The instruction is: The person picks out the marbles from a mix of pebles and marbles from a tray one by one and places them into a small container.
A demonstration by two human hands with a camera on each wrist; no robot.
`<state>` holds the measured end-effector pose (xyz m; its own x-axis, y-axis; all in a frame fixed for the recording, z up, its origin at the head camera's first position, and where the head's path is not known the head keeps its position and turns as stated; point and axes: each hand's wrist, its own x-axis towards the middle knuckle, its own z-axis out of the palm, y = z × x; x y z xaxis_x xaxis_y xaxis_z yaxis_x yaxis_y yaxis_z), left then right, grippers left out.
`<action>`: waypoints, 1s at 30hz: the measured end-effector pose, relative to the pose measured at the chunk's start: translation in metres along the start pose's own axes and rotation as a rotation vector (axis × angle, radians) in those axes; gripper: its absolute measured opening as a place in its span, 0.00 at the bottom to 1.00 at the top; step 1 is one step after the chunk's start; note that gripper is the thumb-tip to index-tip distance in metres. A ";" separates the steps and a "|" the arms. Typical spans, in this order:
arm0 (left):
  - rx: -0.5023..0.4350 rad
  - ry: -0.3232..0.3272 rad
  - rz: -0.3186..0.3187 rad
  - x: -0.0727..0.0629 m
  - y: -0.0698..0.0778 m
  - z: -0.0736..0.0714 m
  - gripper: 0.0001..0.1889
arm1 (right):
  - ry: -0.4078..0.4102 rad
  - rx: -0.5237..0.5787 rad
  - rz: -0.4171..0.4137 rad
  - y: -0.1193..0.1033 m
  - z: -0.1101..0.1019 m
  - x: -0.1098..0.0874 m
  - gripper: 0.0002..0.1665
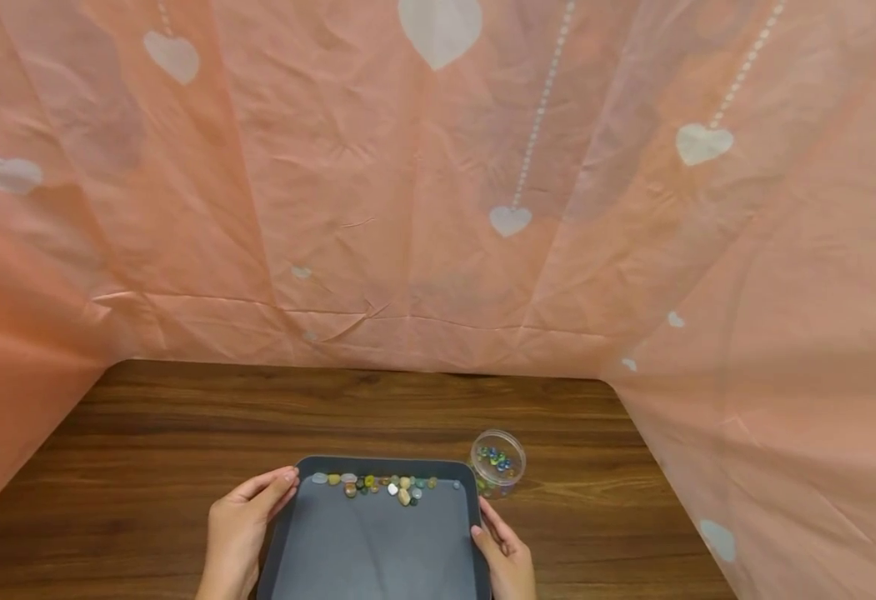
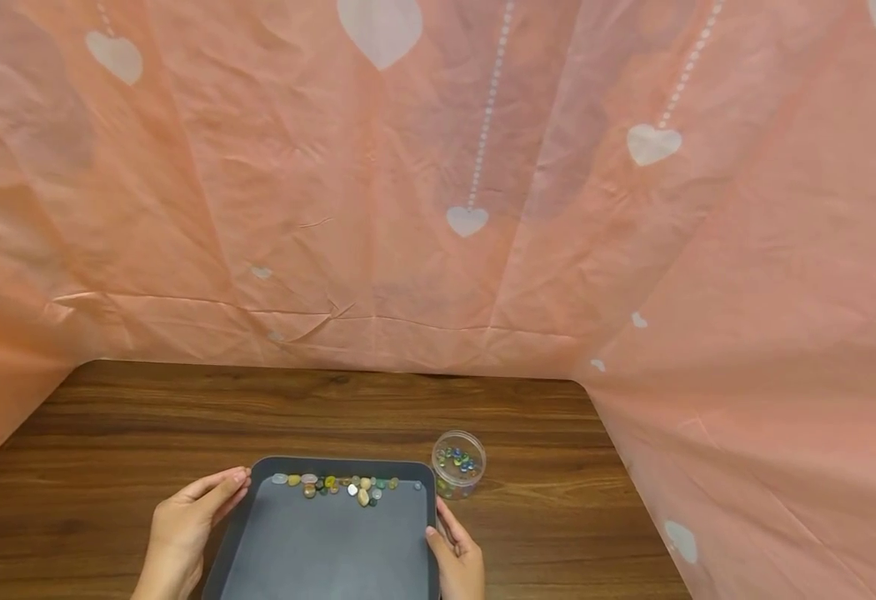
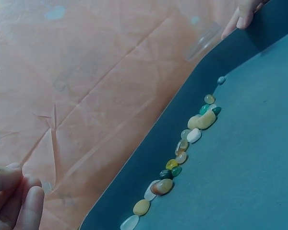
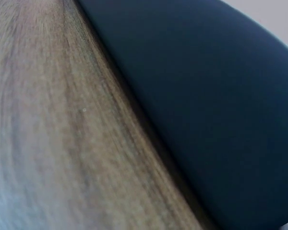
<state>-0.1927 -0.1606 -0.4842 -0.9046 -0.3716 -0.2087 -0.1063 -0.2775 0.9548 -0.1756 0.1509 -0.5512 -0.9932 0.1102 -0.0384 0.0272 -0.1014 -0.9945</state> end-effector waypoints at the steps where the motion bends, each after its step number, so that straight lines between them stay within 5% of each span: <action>1: 0.002 -0.002 -0.003 0.000 0.000 0.000 0.03 | 0.001 0.000 0.002 0.000 0.000 0.000 0.32; 30: 0.028 -0.024 -0.010 -0.006 -0.009 0.008 0.11 | 0.039 -0.041 0.014 -0.003 0.004 -0.001 0.30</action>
<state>-0.1894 -0.1487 -0.4894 -0.9129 -0.3480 -0.2132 -0.1263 -0.2559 0.9584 -0.1752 0.1475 -0.5480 -0.9874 0.1481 -0.0550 0.0461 -0.0628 -0.9970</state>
